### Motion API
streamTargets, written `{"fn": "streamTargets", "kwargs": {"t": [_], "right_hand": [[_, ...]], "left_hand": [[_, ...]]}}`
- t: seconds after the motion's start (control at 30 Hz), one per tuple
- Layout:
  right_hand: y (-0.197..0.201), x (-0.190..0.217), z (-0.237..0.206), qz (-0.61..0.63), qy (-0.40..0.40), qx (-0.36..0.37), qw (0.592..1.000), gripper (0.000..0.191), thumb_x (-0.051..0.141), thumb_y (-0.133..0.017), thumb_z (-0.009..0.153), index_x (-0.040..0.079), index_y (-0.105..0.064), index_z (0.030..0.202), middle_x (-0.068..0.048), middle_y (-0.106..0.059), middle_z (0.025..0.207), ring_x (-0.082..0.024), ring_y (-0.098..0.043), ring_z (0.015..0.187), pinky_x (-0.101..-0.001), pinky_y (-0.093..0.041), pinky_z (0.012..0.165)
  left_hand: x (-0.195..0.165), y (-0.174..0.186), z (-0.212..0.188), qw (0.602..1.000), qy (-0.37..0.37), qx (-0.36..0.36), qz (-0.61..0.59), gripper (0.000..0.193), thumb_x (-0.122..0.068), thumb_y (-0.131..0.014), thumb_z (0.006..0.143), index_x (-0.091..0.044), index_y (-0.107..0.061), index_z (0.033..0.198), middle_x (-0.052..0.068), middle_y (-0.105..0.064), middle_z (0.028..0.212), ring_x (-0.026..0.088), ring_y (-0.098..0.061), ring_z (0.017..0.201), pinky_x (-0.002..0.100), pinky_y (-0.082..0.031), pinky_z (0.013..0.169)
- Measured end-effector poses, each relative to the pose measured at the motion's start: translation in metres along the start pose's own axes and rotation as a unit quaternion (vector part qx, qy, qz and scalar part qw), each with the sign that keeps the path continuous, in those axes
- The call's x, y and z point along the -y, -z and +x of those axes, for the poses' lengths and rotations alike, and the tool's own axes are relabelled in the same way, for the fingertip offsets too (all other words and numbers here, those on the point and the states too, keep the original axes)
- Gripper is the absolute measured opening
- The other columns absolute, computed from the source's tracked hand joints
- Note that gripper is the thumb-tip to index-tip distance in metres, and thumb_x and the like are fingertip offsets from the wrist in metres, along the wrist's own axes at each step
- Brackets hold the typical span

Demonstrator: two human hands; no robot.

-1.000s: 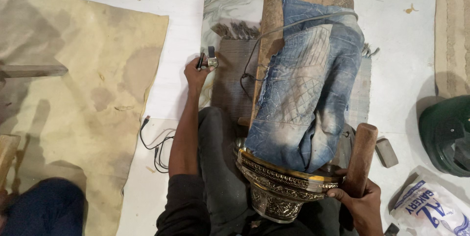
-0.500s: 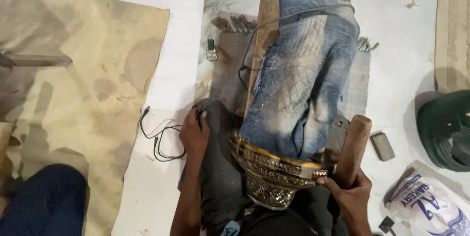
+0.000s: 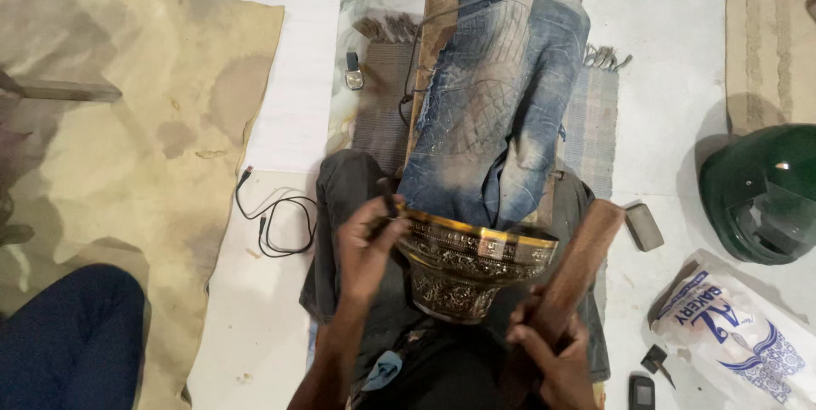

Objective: The person sits on the floor with an ornate brass bowl held on their lap against a denim-covered form. They hold a punch against the bowl's rim with one hand and strike it repeatedly with a wooden mallet held in the other hand, repositioning the punch around the rim to work the metal surface.

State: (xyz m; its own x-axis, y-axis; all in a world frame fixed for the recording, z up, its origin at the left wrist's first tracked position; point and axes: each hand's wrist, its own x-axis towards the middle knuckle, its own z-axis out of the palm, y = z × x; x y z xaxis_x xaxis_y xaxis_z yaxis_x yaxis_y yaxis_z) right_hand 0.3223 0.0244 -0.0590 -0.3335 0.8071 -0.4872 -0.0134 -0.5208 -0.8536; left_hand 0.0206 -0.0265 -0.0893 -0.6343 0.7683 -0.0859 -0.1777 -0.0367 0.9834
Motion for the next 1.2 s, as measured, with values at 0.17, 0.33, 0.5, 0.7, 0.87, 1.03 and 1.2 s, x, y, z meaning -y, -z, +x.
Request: {"fn": "streamTargets", "kwargs": {"t": [0.17, 0.33, 0.5, 0.7, 0.87, 1.03, 1.2], "right_hand": [[-0.003, -0.005, -0.003, -0.06, -0.004, 0.033, 0.998, 0.072, -0.006, -0.08, 0.069, 0.002, -0.048, 0.133, -0.012, -0.072, 0.08, -0.019, -0.069, 0.065, -0.0356, -0.058, 0.056], [-0.01, -0.007, 0.001, -0.073, 0.032, 0.018, 0.997, 0.06, -0.004, -0.083, 0.072, -0.002, -0.055, 0.124, -0.01, -0.066, 0.076, -0.019, -0.063, 0.059, -0.0355, -0.055, 0.051], [-0.02, -0.009, -0.009, -0.065, 0.058, 0.12, 0.989, 0.043, 0.004, -0.074, 0.081, 0.001, -0.056, 0.12, -0.008, -0.07, 0.093, -0.017, -0.069, 0.077, -0.0315, -0.059, 0.067], [-0.003, 0.015, 0.002, -0.196, 0.101, 0.173, 0.96, 0.02, 0.002, -0.074, 0.081, -0.003, -0.072, 0.1, -0.015, -0.08, 0.092, -0.02, -0.078, 0.067, -0.0388, -0.063, 0.063], [0.004, 0.027, 0.014, -0.169, 0.267, 0.14, 0.938, 0.019, -0.003, -0.072, 0.088, -0.003, -0.068, 0.106, -0.015, -0.077, 0.104, -0.017, -0.074, 0.084, -0.0314, -0.061, 0.073], [0.01, 0.033, 0.022, -0.212, 0.225, 0.08, 0.948, 0.024, -0.004, -0.077, 0.082, -0.004, -0.072, 0.105, -0.013, -0.075, 0.088, -0.015, -0.071, 0.071, -0.0302, -0.058, 0.062], [0.019, 0.035, 0.024, -0.225, 0.21, 0.067, 0.949, 0.03, -0.006, -0.077, 0.079, -0.005, -0.072, 0.108, -0.011, -0.076, 0.091, -0.014, -0.073, 0.076, -0.0275, -0.059, 0.065]], "left_hand": [[-0.02, -0.05, -0.015, 0.989, 0.056, 0.111, -0.083, 0.037, 0.0, -0.063, 0.097, 0.0, -0.063, 0.134, 0.008, -0.075, 0.103, 0.013, -0.074, 0.09, 0.027, -0.062, 0.077], [-0.031, -0.063, -0.011, 0.99, 0.014, 0.138, -0.038, 0.041, 0.003, -0.068, 0.094, 0.001, -0.062, 0.134, 0.008, -0.075, 0.107, 0.013, -0.074, 0.094, 0.028, -0.061, 0.079], [-0.029, -0.052, 0.004, 0.982, -0.077, 0.171, -0.035, 0.037, 0.009, -0.07, 0.096, 0.004, -0.068, 0.133, 0.013, -0.076, 0.107, 0.016, -0.074, 0.099, 0.031, -0.063, 0.088], [-0.014, -0.037, 0.03, 0.99, -0.011, 0.143, -0.005, 0.047, 0.014, -0.06, 0.092, 0.001, -0.061, 0.138, 0.013, -0.078, 0.108, 0.016, -0.076, 0.096, 0.029, -0.063, 0.083], [-0.006, -0.029, 0.032, 0.978, -0.021, 0.2, -0.055, 0.045, 0.017, -0.06, 0.094, 0.003, -0.062, 0.137, 0.015, -0.076, 0.112, 0.019, -0.075, 0.103, 0.034, -0.064, 0.094], [-0.004, -0.028, 0.032, 0.97, -0.095, 0.222, -0.038, 0.038, 0.019, -0.06, 0.093, 0.004, -0.064, 0.128, 0.015, -0.074, 0.115, 0.023, -0.075, 0.11, 0.036, -0.067, 0.094], [-0.008, -0.023, 0.034, 0.967, -0.068, 0.243, -0.048, 0.037, 0.022, -0.055, 0.086, 0.008, -0.066, 0.119, 0.017, -0.07, 0.124, 0.024, -0.071, 0.117, 0.036, -0.066, 0.093]]}}
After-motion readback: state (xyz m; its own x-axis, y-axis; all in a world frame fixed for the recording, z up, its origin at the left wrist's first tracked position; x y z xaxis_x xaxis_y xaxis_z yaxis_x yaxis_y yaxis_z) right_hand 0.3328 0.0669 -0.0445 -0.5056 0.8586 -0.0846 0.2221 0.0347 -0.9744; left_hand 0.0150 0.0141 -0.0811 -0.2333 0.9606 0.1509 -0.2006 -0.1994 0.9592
